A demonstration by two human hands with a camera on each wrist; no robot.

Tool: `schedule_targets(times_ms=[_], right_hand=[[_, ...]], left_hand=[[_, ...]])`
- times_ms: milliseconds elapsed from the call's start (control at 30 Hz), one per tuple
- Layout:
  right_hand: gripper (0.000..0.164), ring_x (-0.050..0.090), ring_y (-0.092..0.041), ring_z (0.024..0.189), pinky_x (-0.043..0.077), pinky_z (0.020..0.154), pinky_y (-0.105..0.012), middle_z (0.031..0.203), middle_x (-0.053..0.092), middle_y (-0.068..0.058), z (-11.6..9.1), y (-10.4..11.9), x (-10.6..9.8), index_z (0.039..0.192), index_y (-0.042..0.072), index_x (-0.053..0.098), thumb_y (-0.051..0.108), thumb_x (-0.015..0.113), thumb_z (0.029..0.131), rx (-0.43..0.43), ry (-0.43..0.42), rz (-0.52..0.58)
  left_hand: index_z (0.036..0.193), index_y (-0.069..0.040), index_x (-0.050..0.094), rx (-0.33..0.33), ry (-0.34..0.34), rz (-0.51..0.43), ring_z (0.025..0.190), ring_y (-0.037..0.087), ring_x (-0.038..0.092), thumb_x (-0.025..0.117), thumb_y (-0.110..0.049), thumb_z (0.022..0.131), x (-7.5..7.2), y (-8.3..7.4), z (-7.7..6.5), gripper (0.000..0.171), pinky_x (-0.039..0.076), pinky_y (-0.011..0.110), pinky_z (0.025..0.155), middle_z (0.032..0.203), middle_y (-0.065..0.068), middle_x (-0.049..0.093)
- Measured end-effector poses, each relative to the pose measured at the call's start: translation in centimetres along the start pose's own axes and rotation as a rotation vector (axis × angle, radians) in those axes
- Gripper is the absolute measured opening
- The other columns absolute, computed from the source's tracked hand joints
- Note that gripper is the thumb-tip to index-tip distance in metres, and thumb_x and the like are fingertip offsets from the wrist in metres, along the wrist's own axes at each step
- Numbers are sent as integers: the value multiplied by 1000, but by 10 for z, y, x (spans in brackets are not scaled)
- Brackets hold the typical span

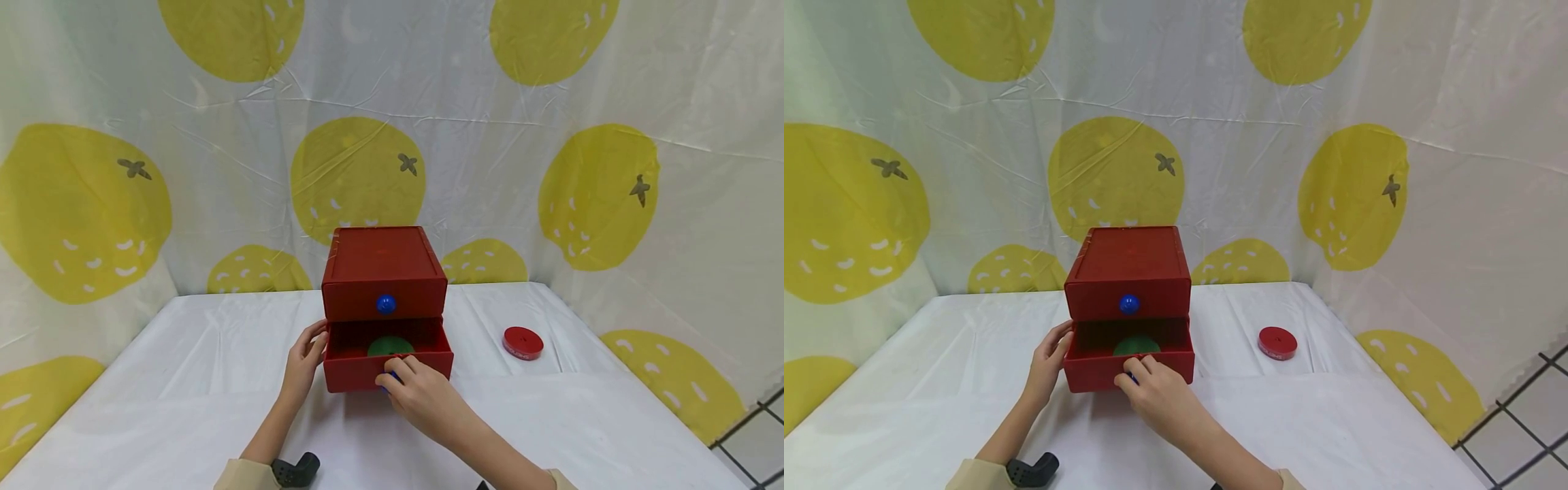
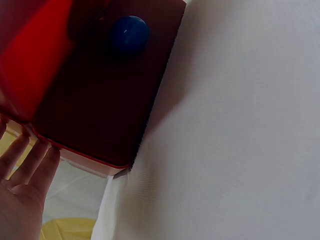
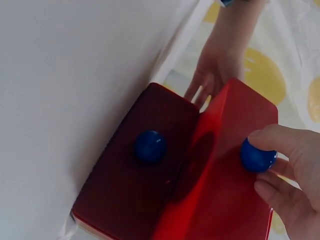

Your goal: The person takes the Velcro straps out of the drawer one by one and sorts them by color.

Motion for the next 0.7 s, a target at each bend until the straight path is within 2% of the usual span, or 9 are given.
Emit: schedule_targets(times_ms=[433, 700], right_hand=[[34, 53, -8, 78, 51, 67, -14, 94, 58, 3, -1, 3, -4, 95, 20, 63, 21, 81, 66, 2, 22, 8], [35, 53, -9, 79, 52, 68, -15, 94, 57, 3, 0, 6, -7, 96, 20, 63, 22, 81, 66, -14, 73, -17]], left_hand=[[130, -12, 46, -10, 3, 24, 100, -7, 55, 46, -28, 95, 0, -1, -1, 38, 49, 26, 88, 133, 7, 49], [130, -12, 46, -2, 5, 19, 100, -5, 56, 47, -27, 95, 0, -2, -1, 38, 50, 25, 87, 133, 8, 49]])
Point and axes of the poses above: each hand's wrist, its own z-axis towards the middle knuckle, its own x-axis out of the palm, y = z × x, the point moved 6 cm from there along z, towards the middle knuckle
